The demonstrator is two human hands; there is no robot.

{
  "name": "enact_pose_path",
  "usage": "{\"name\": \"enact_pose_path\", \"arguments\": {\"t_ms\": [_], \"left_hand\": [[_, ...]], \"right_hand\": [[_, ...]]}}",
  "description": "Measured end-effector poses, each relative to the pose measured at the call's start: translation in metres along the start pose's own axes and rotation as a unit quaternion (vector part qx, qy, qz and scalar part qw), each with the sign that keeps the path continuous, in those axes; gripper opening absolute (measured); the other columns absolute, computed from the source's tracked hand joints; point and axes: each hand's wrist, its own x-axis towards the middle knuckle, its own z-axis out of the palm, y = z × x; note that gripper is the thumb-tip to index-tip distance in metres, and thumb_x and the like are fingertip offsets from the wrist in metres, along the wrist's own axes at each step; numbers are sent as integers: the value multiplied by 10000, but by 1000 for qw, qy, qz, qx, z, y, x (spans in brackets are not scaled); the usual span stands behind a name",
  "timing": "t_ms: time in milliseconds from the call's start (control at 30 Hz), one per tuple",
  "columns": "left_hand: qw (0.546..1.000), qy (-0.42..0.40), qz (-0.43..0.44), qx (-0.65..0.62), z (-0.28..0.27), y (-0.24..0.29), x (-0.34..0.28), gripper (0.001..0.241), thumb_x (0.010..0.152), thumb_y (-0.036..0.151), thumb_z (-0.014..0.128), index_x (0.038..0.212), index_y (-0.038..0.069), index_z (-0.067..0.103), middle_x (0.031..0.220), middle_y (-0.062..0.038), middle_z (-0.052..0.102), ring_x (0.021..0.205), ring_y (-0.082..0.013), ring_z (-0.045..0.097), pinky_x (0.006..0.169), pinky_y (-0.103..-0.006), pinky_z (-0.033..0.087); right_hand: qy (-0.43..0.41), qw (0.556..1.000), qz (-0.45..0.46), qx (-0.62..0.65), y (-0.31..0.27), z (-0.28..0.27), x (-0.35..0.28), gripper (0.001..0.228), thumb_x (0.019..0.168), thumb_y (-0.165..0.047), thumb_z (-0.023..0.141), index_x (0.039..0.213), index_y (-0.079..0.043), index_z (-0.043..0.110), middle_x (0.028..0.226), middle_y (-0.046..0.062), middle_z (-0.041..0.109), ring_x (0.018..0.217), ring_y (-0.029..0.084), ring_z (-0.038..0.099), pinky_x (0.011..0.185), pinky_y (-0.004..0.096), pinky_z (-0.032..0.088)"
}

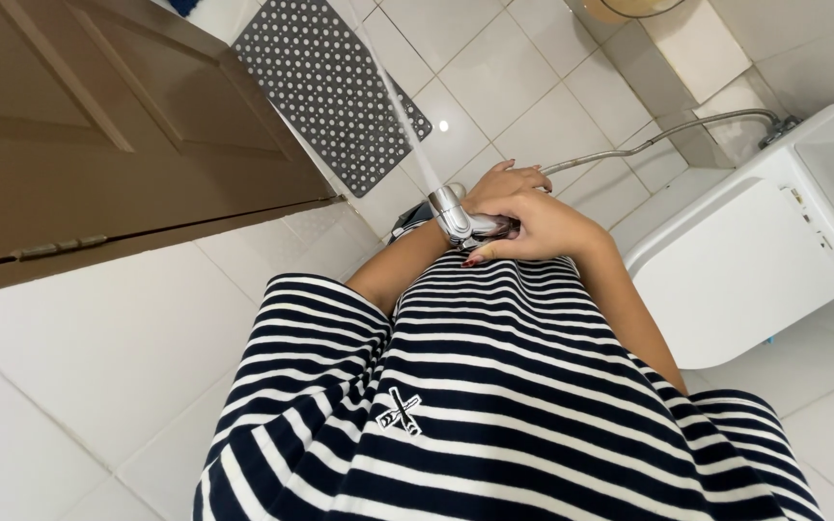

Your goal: The person wipes the toilet tank with a purple cloth, then uses a handheld bidet sprayer to rinse the toilet bowl and surrounding floor area. The person manipulates the sprayer nozzle and hose throughout the cleaning process.

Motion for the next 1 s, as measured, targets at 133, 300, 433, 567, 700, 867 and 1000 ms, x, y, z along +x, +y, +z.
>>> {"name": "enact_pose_path", "arguments": {"t_ms": [133,300,433,567,700,867,1000], "left_hand": [[1000,-12,-5,10,12,-4,7,359,842,278,684,1191,198,707,1366,26,617,1464,-188,381,1171,-608,238],[999,-13,3,37,34,-16,15,351,924,310,618,1247,189,682,1361,33,638,1448,-150,418,1180,-565,275],[998,-21,11,49,38,-17,13,357,922,312,616,1252,192,682,1366,32,640,1446,-145,429,1182,-555,287],[998,-35,14,57,37,-14,12,367,911,307,628,1255,192,679,1376,27,624,1449,-165,405,1162,-565,279],[997,-39,13,59,38,-14,12,348,914,303,634,1242,201,690,1394,32,612,1459,-168,392,1160,-561,288],[998,-25,12,55,36,-12,9,334,899,304,652,1214,209,710,1381,46,622,1457,-166,402,1149,-558,304],[999,-22,11,30,16,2,3,372,833,301,692,1191,200,716,1337,34,635,1420,-185,428,1079,-527,348]], "right_hand": [[17,999,-32,29,8,3,-7,535,770,-402,854,1174,-72,735,739,8,668,640,103,581,571,254,493],[8,997,-8,71,27,10,-12,437,810,-352,834,1119,-56,743,762,5,696,659,89,577,591,251,489],[-5,995,1,99,29,13,-13,395,831,-335,814,1102,-58,732,777,-11,695,684,76,584,609,241,494],[-5,996,2,87,28,14,-13,348,826,-334,834,996,-48,734,747,-5,674,674,83,560,602,248,475],[0,997,-10,77,24,14,-12,360,812,-360,842,956,-48,734,737,-4,674,665,90,549,599,254,471],[13,998,-8,53,18,14,-11,386,796,-376,850,982,-55,744,743,-11,679,664,93,562,603,258,475],[36,997,-12,71,19,14,-11,415,787,-383,849,1032,-63,747,780,-18,707,675,93,586,617,253,494]]}}
